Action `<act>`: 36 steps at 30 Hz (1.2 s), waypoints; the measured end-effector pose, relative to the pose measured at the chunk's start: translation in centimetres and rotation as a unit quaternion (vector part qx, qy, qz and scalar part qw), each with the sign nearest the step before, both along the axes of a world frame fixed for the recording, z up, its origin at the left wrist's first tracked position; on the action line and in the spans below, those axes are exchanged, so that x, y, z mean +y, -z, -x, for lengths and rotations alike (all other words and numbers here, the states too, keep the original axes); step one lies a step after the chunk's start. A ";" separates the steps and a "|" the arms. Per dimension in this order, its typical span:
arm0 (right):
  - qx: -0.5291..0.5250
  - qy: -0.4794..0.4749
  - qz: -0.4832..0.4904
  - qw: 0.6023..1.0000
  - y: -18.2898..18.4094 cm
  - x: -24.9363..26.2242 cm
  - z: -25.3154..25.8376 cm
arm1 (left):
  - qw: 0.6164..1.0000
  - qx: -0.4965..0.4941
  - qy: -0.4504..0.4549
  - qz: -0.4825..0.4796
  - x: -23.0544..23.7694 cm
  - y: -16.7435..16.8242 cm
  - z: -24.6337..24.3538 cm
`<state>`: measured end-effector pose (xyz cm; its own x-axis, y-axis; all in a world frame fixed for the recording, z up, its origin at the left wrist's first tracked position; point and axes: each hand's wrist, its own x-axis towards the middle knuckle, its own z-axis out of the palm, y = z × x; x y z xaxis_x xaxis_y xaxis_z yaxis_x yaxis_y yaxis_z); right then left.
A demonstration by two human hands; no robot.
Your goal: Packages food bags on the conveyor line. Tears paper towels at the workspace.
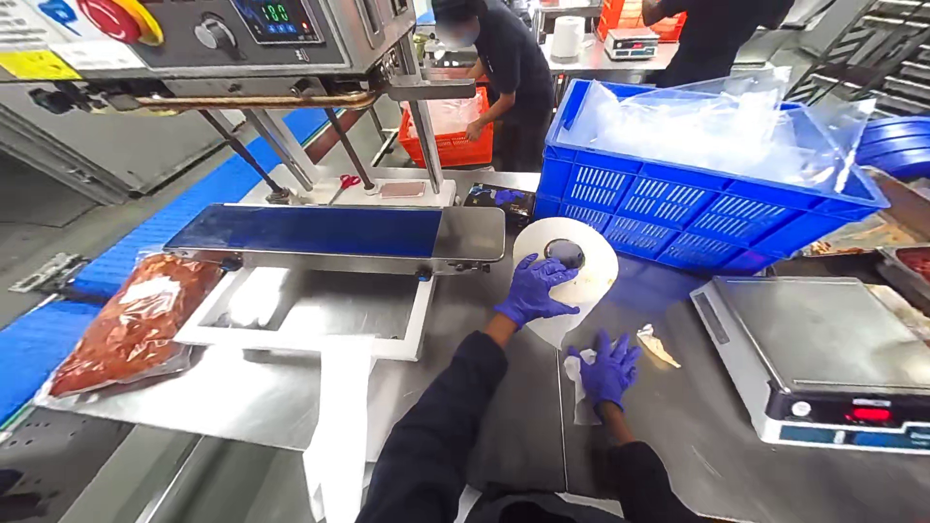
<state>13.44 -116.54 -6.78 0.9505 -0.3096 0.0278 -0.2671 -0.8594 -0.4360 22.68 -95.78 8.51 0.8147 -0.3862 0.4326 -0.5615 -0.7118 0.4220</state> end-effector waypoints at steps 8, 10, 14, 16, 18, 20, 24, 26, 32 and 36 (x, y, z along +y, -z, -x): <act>-0.056 -0.188 -0.020 0.980 1.9 -0.6 4.3 | 0.974 -0.211 -0.064 0.051 -0.9 3.8 -1.0; -0.068 -0.209 -0.012 0.976 2.2 -2.8 6.0 | 0.972 -0.224 -0.061 0.046 -0.7 4.0 -1.3; -0.095 -0.158 0.065 0.981 3.9 -8.3 3.1 | 0.973 -0.225 -0.031 0.046 0.6 3.9 -2.2; -0.081 -0.084 0.092 0.989 4.0 -8.9 0.1 | 0.975 -0.218 -0.017 0.047 1.1 3.7 -2.5; -0.051 -0.058 0.086 0.993 3.8 -7.5 -1.5 | 0.976 -0.213 -0.012 0.051 1.2 3.6 -2.3; -0.061 -0.100 0.073 0.990 3.6 -4.6 -1.6 | 0.977 -0.207 -0.013 0.054 1.2 3.4 -2.3; -0.121 -0.251 -0.003 0.960 3.8 1.3 1.6 | 0.980 -0.191 -0.014 0.047 1.1 3.5 -2.2; -0.112 -0.311 -0.110 0.937 3.2 3.1 3.1 | 0.989 -0.140 -0.019 0.046 1.1 2.7 -1.8; -0.025 -0.101 -0.541 0.834 -5.2 3.1 8.0 | 0.919 0.052 0.073 0.383 -1.2 1.6 8.1; 0.069 -0.035 -0.443 0.893 -19.7 5.5 12.0 | 0.580 0.289 0.182 0.739 -6.2 2.0 15.8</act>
